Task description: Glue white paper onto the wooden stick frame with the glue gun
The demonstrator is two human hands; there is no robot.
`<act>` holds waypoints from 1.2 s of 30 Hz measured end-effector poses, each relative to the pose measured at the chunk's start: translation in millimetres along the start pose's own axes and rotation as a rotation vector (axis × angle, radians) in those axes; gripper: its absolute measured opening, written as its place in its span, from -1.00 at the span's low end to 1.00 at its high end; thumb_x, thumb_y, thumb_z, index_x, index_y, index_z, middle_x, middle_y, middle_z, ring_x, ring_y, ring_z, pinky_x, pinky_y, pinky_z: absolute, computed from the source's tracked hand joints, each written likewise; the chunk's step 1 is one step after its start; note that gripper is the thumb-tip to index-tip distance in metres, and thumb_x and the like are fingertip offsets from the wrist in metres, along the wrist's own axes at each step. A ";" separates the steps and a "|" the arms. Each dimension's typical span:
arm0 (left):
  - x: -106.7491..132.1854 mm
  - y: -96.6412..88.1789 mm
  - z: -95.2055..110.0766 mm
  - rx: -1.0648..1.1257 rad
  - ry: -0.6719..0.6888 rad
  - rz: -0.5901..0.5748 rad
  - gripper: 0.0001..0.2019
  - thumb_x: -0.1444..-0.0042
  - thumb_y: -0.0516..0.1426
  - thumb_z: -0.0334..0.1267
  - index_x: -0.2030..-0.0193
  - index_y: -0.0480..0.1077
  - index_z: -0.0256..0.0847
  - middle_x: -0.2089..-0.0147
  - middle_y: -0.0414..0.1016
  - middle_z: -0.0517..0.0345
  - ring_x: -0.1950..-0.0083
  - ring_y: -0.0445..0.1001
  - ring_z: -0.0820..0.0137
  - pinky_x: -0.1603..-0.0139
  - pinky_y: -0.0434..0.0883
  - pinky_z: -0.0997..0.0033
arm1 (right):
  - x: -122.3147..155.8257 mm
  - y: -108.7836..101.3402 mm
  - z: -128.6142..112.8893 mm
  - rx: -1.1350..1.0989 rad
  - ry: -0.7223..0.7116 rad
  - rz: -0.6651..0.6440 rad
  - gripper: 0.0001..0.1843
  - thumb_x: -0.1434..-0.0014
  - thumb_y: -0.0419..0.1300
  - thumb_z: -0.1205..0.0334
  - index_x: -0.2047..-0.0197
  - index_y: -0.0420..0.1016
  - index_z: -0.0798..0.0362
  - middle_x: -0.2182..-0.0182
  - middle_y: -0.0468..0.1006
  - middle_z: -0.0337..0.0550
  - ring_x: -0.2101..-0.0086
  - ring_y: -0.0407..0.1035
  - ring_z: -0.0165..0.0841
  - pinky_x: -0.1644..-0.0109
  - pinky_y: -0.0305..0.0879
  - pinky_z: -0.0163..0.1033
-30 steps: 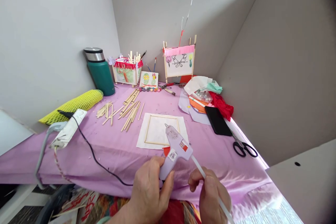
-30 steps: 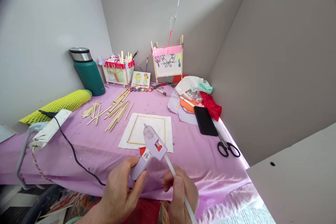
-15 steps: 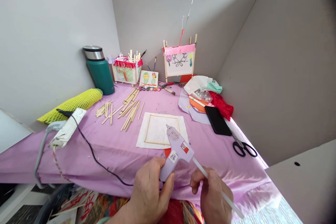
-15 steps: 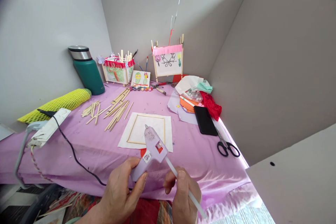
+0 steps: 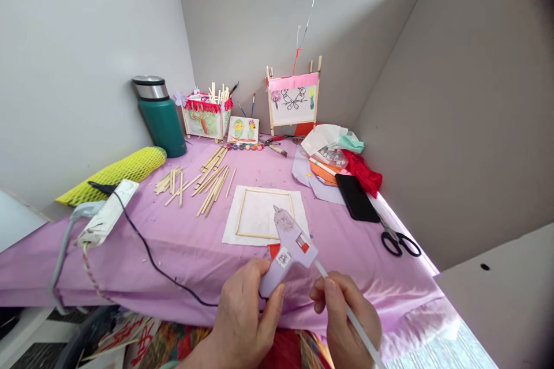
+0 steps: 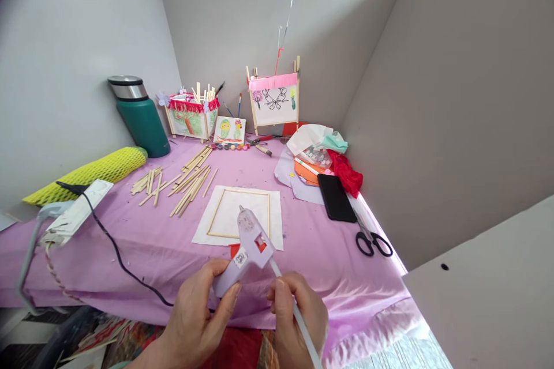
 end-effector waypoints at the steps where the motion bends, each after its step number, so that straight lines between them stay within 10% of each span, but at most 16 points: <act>1: 0.1 0.1 -0.3 0.003 -0.007 -0.004 -0.81 -0.20 0.05 -0.29 0.05 0.23 -0.20 0.25 0.49 0.07 0.28 0.50 0.34 0.32 0.43 0.37 | -0.7 -1.2 -1.6 0.021 -0.007 0.009 -0.57 -0.24 0.03 0.07 0.61 0.38 0.04 0.67 0.39 -0.26 0.60 0.31 -0.43 0.52 0.21 -0.38; 25: 0.1 -0.3 -3.2 0.023 -0.033 -0.002 -0.81 -0.21 0.04 -0.28 0.05 0.24 -0.20 0.25 0.50 0.04 0.28 0.51 0.33 0.32 0.45 0.36 | 8.9 -0.3 12.4 -0.104 0.000 -0.019 -0.46 -0.34 -0.20 0.06 0.60 0.29 0.02 0.65 0.34 -0.21 0.56 0.27 -0.39 0.47 0.18 -0.31; 36: -0.3 7.6 23.8 0.123 0.131 -0.128 -0.82 -0.17 0.06 -0.29 0.08 0.27 -0.21 0.27 0.51 0.05 0.32 0.48 0.34 0.34 0.43 0.36 | 12.2 23.4 26.1 -0.145 0.155 -0.089 -0.61 -0.17 0.12 -0.08 0.24 0.55 0.08 0.41 0.60 -0.06 0.39 0.47 -0.23 0.39 0.41 -0.26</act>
Point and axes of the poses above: each hand's wrist, its own x-axis away from the middle knuckle, its own y-axis out of the palm, z = x × y, the point moved 8 cm from there along -x, towards the middle knuckle
